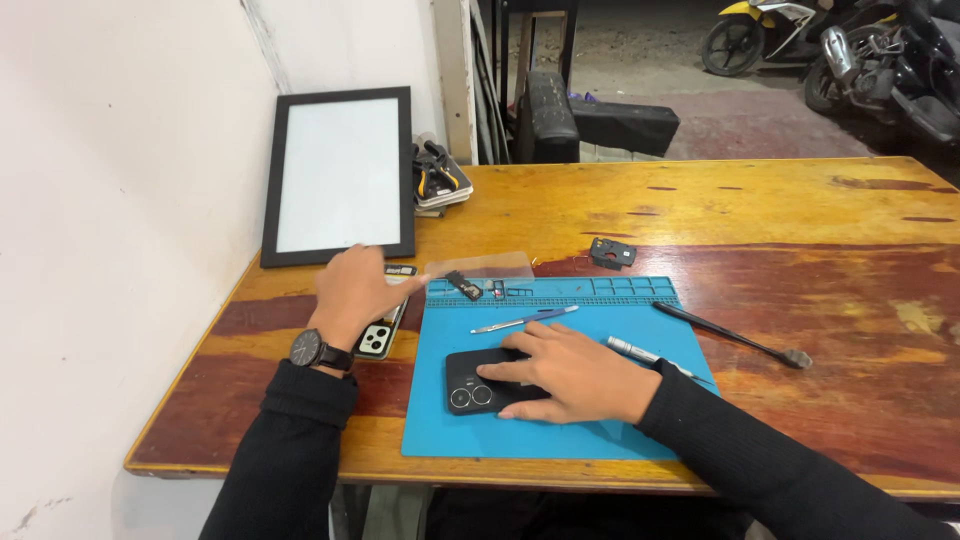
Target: The person disassembles a smartphone by removing the back cover and using a prying tool to separate components. They handle the phone body, back cover, and internal parts on a blue mat while using a screwdriver and prying tool.
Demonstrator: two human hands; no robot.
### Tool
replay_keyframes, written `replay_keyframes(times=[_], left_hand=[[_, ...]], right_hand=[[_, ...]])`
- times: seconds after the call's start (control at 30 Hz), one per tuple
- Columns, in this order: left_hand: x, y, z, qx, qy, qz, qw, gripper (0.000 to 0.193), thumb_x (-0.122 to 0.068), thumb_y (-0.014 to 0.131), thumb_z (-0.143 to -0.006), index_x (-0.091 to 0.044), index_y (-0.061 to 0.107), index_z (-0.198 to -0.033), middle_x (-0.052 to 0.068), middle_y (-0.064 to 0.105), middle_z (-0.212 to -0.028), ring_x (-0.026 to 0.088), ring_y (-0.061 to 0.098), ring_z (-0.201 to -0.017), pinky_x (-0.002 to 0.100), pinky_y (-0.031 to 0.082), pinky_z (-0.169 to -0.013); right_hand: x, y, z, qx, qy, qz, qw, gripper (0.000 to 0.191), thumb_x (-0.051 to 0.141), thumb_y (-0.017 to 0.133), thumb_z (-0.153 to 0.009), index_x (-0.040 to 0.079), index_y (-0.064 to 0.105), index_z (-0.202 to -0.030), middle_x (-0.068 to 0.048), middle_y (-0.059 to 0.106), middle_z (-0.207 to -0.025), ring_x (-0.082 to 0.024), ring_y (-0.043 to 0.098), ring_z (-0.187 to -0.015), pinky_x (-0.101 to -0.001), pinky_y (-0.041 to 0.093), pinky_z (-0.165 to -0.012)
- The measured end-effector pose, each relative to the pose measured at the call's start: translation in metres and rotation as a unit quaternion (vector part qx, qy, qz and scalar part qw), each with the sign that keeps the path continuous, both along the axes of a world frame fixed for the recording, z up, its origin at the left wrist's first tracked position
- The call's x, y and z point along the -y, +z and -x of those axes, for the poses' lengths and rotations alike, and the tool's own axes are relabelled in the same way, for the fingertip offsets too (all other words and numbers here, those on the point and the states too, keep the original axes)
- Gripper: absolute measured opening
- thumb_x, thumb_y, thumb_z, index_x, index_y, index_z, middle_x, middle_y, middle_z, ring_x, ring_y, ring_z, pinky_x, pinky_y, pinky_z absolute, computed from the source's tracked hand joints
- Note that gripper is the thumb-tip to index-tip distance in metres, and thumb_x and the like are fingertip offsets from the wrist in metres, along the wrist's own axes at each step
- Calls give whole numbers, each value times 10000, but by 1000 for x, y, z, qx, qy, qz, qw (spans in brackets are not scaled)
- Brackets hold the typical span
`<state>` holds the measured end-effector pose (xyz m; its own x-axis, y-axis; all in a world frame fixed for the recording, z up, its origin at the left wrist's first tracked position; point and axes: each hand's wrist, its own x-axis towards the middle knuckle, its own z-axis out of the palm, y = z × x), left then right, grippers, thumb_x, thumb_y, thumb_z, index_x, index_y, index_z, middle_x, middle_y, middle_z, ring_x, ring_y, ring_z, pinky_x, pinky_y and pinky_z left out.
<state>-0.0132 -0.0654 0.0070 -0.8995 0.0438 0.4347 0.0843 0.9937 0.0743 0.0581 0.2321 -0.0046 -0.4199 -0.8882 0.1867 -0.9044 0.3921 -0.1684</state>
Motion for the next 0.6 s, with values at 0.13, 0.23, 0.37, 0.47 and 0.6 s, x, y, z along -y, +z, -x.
replay_keyframes(times=[0.13, 0.23, 0.37, 0.47, 0.6], left_hand=[[-21, -2, -3, -2, -107, -115, 988, 669, -681, 747, -753, -33, 784, -914, 135, 733, -777, 288, 719, -730, 413, 550, -595], [-34, -3, -7, 100, -129, -184, 969, 599, -650, 708, -785, -73, 782, -926, 114, 718, -724, 245, 678, -667, 389, 521, -597], [-42, -13, -3, 91, -355, -236, 900, 529, -534, 565, -984, -51, 766, -904, 72, 677, -755, 174, 600, -696, 360, 485, -628], [-43, -28, 4, 144, -402, -292, 856, 572, -520, 438, -1072, -67, 762, -942, 53, 640, -769, 155, 588, -722, 330, 495, -657], [-45, -39, 8, 225, -432, -367, 792, 700, -627, 276, -1070, -134, 715, -1302, 40, 651, -958, 179, 615, -900, 288, 506, -736]], right_hand=[[-4, 3, 2, 5, 30, 41, 999, 648, 577, 696, -880, 106, 677, -1324, -195, 638, -1229, -345, 587, -1145, -446, 499, -919], [-9, 11, 8, 10, 39, 64, 997, 779, 583, 790, -776, 60, 669, -1340, -205, 643, -1222, -363, 591, -1134, -468, 490, -929], [-14, 23, 18, 90, -60, -2, 994, 876, 602, 854, -624, 9, 661, -1240, -152, 664, -1109, -314, 648, -1038, -420, 534, -874], [-20, 27, 23, 99, -61, 21, 993, 769, 564, 862, -624, 6, 702, -1130, -121, 680, -1059, -291, 680, -979, -391, 547, -838], [-34, 32, 31, 75, -60, 154, 983, 709, 514, 859, -678, -16, 702, -1122, -135, 691, -1048, -271, 699, -968, -373, 565, -821]])
